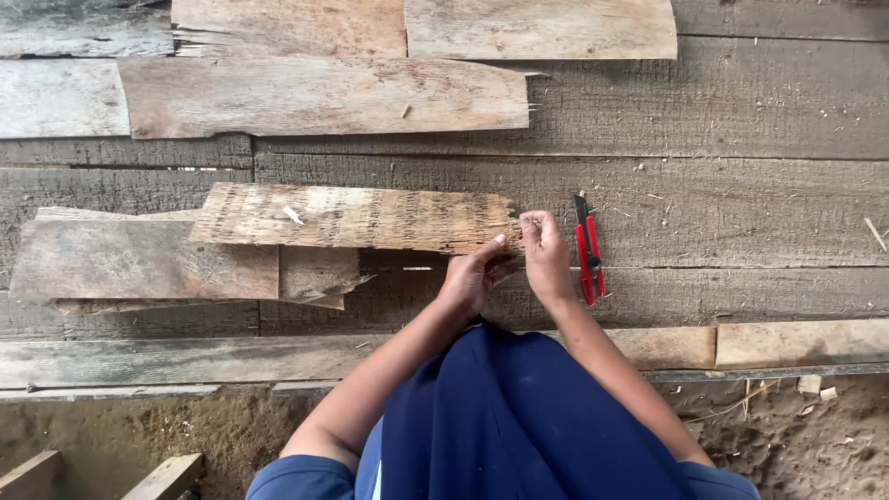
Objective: The person sorts and stacks wooden planks on a workbench, then uses a utility knife to trim and scrape edges of selected planks. The person repeatedly picks up, aligns, and places planks into a growing stack while occasionally scraping off loose fibers.
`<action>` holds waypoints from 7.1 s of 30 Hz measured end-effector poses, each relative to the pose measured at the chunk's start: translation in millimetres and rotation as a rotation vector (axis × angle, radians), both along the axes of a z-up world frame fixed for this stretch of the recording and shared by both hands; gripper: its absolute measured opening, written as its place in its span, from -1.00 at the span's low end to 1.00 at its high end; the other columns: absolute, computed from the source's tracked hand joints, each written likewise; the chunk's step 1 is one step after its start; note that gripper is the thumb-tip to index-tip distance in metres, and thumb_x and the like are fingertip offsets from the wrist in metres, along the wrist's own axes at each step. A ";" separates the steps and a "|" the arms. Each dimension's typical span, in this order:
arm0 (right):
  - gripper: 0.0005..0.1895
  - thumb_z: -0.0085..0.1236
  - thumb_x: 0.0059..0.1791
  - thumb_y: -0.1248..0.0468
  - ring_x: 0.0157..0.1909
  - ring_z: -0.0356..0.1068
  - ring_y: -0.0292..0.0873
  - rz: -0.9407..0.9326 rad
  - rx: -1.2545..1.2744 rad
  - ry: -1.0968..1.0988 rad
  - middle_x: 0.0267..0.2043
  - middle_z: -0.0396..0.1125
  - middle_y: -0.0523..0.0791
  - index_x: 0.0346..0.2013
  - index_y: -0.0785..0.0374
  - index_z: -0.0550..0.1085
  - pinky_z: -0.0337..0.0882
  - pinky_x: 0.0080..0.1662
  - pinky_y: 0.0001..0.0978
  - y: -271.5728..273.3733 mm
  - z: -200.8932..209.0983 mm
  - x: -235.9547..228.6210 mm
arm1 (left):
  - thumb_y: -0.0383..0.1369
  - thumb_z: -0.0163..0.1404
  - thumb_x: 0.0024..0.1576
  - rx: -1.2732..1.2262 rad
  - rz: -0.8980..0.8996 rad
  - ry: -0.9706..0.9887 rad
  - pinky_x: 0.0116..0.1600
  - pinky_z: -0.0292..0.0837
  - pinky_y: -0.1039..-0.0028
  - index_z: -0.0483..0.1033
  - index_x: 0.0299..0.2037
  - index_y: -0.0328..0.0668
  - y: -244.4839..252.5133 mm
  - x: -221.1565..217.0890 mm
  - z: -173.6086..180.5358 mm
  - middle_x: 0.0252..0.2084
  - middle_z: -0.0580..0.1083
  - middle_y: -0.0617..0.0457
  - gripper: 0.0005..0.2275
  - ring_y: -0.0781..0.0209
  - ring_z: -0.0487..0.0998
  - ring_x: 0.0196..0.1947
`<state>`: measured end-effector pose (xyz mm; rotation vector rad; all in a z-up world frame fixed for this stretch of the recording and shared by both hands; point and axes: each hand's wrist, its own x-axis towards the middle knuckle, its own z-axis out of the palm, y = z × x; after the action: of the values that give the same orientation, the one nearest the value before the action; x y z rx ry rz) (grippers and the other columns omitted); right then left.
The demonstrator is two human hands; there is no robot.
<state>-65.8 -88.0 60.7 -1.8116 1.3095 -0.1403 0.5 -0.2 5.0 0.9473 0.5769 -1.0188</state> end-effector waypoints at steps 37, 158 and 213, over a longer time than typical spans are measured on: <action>-0.81 -0.07 0.14 0.25 -0.55 0.10 -0.44 -0.284 0.822 -0.641 -0.42 0.17 -0.21 0.06 0.08 0.26 0.06 -0.52 -0.72 7.6 -16.2 -22.6 | -0.62 0.36 -0.13 -0.054 -0.055 0.076 -0.15 0.68 0.18 0.51 -0.26 -0.67 5.5 -5.8 -32.7 -0.28 0.54 -0.30 -0.69 -0.08 0.67 -0.33; -0.78 0.29 -0.19 0.27 -0.12 0.32 -0.07 0.651 -0.927 0.028 -0.24 0.26 -0.21 -0.33 0.06 0.42 0.39 -0.02 -0.24 -12.6 -72.1 -31.6 | -0.30 0.11 0.24 -0.040 0.177 -0.032 0.29 0.24 -0.25 -0.06 0.31 -0.50 38.1 78.6 -26.2 0.32 0.02 -0.59 -0.37 -0.62 0.21 0.30; -0.26 0.37 -0.23 -0.24 0.13 0.39 0.21 0.829 -0.014 0.057 0.05 0.25 0.00 0.03 0.04 0.29 0.45 0.08 0.09 235.6 0.4 271.2 | -0.37 0.44 -0.15 0.415 0.474 -0.259 0.38 -0.05 -0.26 -0.02 0.39 -0.37 314.1 249.1 75.9 0.33 0.14 -0.47 -0.04 -0.45 0.13 0.40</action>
<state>205.4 147.5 61.1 -2.2303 0.5051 0.3550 249.6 313.8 81.0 1.2104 0.7641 -0.3477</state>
